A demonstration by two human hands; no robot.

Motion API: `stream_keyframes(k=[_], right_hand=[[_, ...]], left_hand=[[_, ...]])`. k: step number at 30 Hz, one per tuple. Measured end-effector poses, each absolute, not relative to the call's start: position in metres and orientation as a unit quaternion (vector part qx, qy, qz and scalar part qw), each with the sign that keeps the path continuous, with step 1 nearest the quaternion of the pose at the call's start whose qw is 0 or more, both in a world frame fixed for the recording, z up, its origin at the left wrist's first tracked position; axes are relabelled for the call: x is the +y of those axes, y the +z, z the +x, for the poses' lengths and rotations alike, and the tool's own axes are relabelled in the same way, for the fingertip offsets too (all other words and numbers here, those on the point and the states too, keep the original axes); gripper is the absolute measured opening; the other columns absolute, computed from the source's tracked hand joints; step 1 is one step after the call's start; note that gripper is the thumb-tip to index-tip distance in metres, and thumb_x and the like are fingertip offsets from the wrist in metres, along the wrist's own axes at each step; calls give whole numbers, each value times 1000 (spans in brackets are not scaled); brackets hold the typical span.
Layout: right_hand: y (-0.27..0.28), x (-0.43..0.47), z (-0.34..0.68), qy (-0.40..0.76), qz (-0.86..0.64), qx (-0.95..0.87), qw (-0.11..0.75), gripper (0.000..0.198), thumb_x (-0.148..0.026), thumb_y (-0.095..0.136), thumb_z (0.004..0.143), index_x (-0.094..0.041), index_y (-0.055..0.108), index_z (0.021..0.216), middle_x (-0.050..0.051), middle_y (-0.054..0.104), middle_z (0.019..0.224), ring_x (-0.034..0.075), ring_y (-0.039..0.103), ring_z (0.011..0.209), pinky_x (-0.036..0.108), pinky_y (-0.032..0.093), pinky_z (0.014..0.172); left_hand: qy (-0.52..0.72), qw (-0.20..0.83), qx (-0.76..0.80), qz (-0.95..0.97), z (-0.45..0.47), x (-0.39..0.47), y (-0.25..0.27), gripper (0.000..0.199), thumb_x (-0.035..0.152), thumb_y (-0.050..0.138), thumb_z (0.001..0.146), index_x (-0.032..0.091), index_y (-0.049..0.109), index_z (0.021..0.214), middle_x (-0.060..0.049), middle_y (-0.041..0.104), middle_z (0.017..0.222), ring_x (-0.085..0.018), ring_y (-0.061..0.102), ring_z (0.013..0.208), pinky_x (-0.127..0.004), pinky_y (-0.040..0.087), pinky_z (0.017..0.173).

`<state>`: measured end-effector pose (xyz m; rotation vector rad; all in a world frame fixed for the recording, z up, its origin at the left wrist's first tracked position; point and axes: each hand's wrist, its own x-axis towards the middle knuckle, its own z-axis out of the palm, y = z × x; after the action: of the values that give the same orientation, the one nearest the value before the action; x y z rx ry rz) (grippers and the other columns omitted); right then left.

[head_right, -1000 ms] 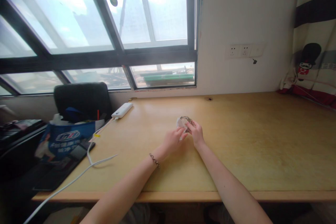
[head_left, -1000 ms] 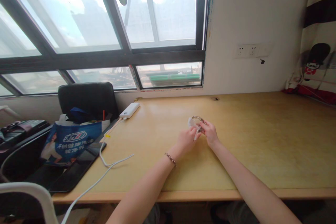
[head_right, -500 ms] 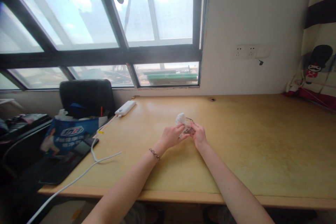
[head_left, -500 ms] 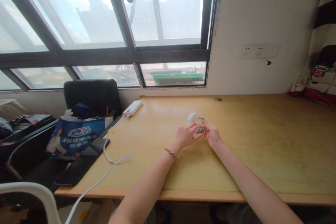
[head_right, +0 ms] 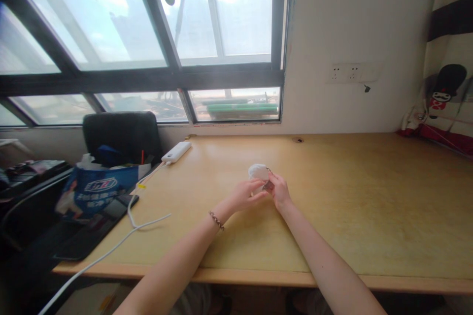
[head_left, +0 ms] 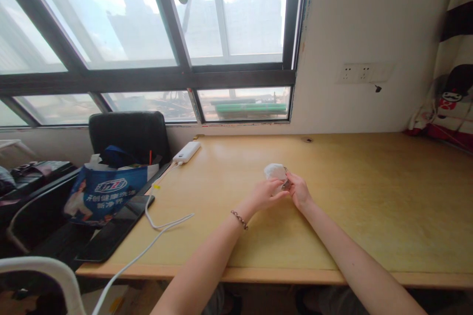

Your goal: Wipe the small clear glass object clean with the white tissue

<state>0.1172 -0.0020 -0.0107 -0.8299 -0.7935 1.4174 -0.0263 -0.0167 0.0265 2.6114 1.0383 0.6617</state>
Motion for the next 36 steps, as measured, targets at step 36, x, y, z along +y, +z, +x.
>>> stream_keyframes(k=[36], right_hand=[[-8,-8,114,632,-361,-317,608,22,-34,64,62,-15,62,71,3,63,63,15,56,56,28,47,55]], left_hand=[[205,143,399,882,-30,-12,28,50,39,20,89,15,60,69,0,58,62,-10,49,56,-20,33,54]])
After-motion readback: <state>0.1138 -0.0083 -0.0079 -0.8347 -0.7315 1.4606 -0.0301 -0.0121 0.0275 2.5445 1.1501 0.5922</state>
